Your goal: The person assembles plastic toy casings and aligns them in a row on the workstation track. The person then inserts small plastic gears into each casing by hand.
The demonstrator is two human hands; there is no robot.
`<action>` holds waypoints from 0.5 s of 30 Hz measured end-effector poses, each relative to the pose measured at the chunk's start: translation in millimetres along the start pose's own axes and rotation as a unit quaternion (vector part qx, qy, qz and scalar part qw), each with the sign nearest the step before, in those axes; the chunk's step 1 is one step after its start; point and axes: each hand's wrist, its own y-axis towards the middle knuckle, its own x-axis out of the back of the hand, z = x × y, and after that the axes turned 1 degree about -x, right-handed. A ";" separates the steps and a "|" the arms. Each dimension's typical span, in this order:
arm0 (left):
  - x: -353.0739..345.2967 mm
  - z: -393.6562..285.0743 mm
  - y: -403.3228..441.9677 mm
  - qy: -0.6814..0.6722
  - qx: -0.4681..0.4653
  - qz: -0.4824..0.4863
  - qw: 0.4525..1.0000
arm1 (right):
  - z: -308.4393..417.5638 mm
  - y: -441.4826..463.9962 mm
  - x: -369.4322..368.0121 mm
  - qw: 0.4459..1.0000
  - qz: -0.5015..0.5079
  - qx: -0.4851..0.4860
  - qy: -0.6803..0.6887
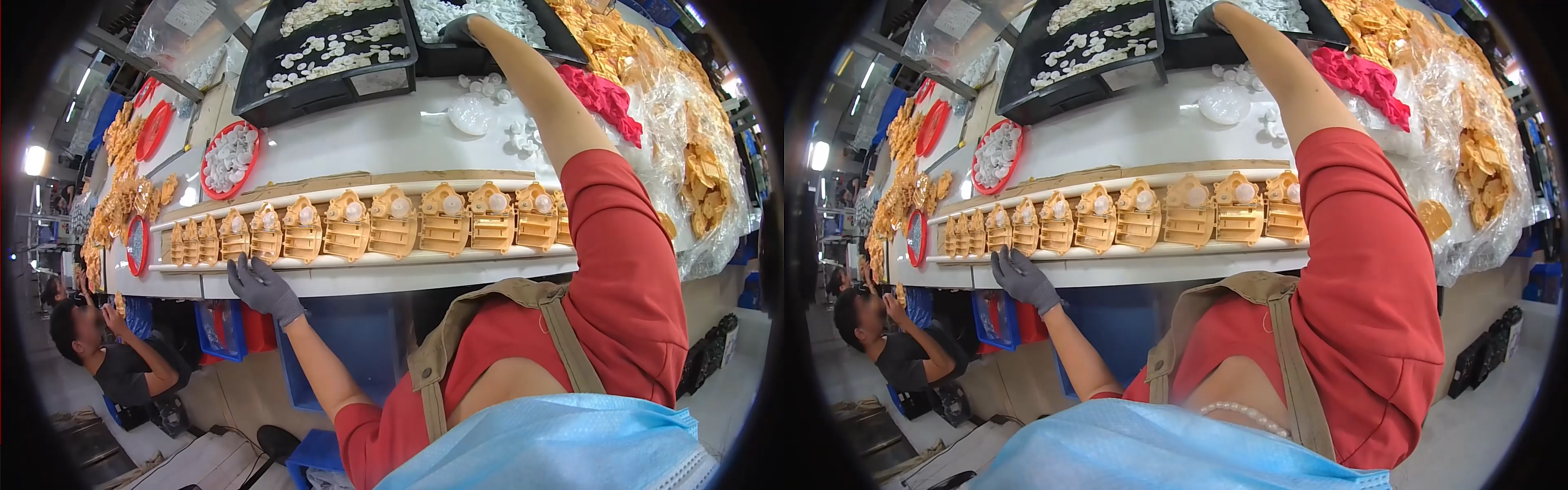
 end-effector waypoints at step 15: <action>-10.1 -219.1 46.2 -0.433 -0.066 0.059 0.897 | -29.7 -108.1 13.2 0.941 -0.321 -0.059 -0.091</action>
